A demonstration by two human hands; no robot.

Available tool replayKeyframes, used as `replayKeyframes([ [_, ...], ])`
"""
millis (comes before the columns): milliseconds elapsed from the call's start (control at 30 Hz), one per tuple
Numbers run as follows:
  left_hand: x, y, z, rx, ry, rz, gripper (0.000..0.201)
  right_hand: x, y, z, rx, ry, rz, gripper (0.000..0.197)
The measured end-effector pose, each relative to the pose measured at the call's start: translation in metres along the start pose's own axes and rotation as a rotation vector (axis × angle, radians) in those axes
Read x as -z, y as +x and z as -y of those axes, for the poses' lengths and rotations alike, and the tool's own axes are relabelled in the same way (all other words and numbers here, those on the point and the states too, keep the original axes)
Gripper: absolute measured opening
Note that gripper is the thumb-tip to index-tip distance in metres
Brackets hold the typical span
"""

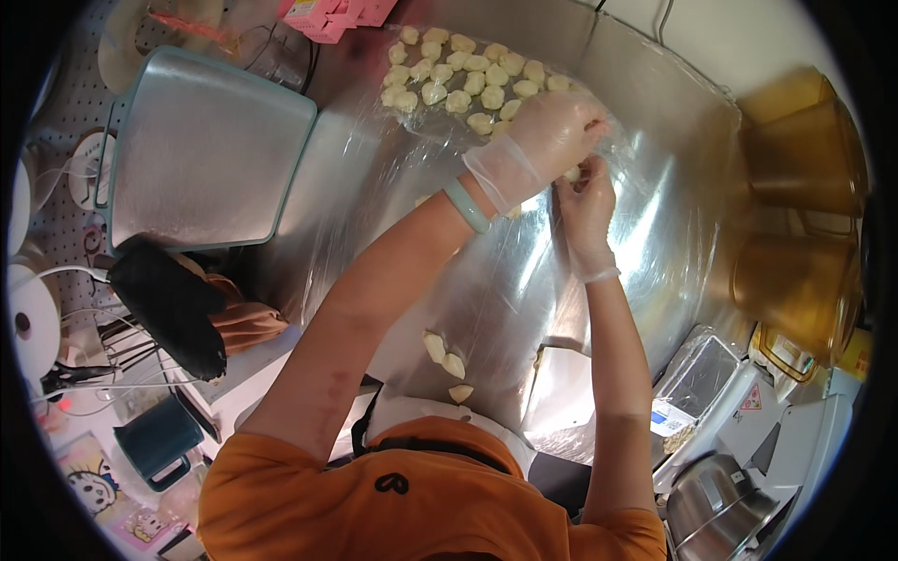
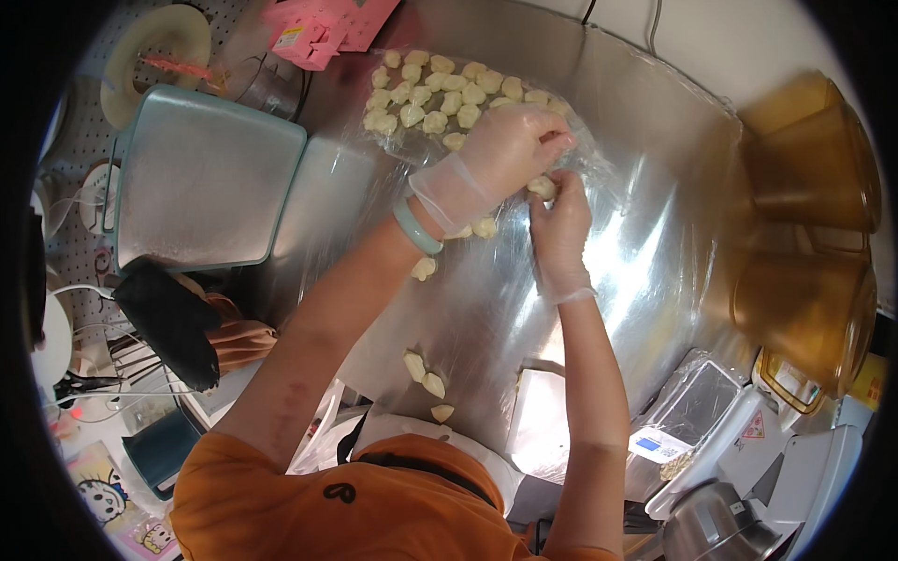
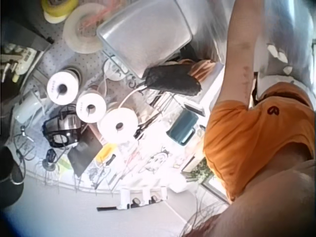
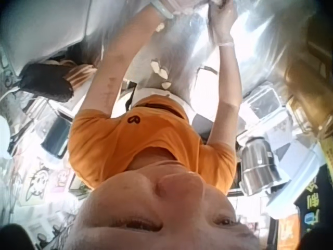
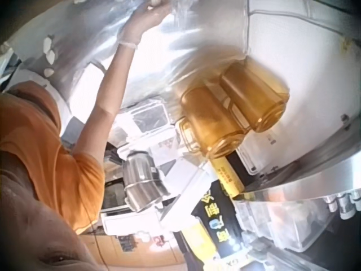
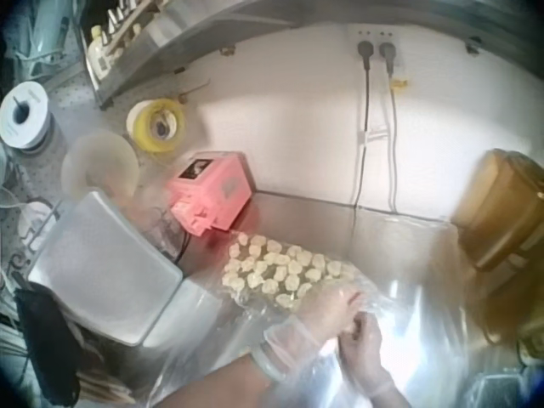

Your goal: The person divides small pieces of dough from a larger portion, uses a scraper to cut them, weighs each piece on a digital scale, and rolls them into small balls by hand.

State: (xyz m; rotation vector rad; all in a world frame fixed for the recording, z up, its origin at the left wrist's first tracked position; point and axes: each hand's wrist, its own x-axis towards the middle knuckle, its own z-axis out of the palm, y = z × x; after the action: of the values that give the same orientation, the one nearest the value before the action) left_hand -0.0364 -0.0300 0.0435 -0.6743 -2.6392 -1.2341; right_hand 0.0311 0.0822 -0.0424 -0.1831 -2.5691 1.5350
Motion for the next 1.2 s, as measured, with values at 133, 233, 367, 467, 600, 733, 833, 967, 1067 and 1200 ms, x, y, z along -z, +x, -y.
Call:
replayKeyframes([
  [133,0.001,0.003,0.000,0.005,-0.030,0.017,0.015,-0.023,0.010,-0.005,0.212,-0.087,-0.078,0.029],
  [233,-0.007,-0.005,0.001,0.000,-0.015,0.031,0.014,-0.038,0.018,-0.004,0.010,0.468,-0.058,0.039],
  [367,-0.016,-0.014,0.005,-0.039,0.035,0.029,0.014,-0.012,-0.002,0.016,0.268,-0.048,0.047,0.037],
  [467,-0.013,-0.012,0.002,-0.013,0.064,0.067,0.014,-0.002,-0.038,0.032,0.359,-0.113,0.325,0.029],
  [600,-0.006,-0.006,-0.005,-0.004,0.085,0.107,0.014,-0.022,-0.042,0.007,0.406,-0.101,0.325,0.026],
  [733,-0.010,-0.010,-0.002,-0.087,0.113,0.004,0.014,0.001,-0.028,0.009,-0.056,0.180,0.049,0.025],
  [833,-0.014,-0.013,-0.005,-0.094,0.189,0.007,0.012,0.011,0.009,-0.005,-0.027,0.159,-0.114,0.020],
  [967,-0.030,-0.020,-0.009,-0.195,0.298,-0.019,0.006,0.002,0.055,-0.034,-0.073,0.429,-0.214,0.021],
  [1067,-0.036,-0.026,-0.006,-0.249,0.359,-0.014,0.003,-0.006,0.076,-0.026,-0.177,1.046,-0.243,0.022],
  [1200,-0.048,-0.030,-0.003,-0.256,0.313,-0.040,0.004,-0.022,0.106,-0.072,-0.009,-0.005,-0.154,0.026],
])
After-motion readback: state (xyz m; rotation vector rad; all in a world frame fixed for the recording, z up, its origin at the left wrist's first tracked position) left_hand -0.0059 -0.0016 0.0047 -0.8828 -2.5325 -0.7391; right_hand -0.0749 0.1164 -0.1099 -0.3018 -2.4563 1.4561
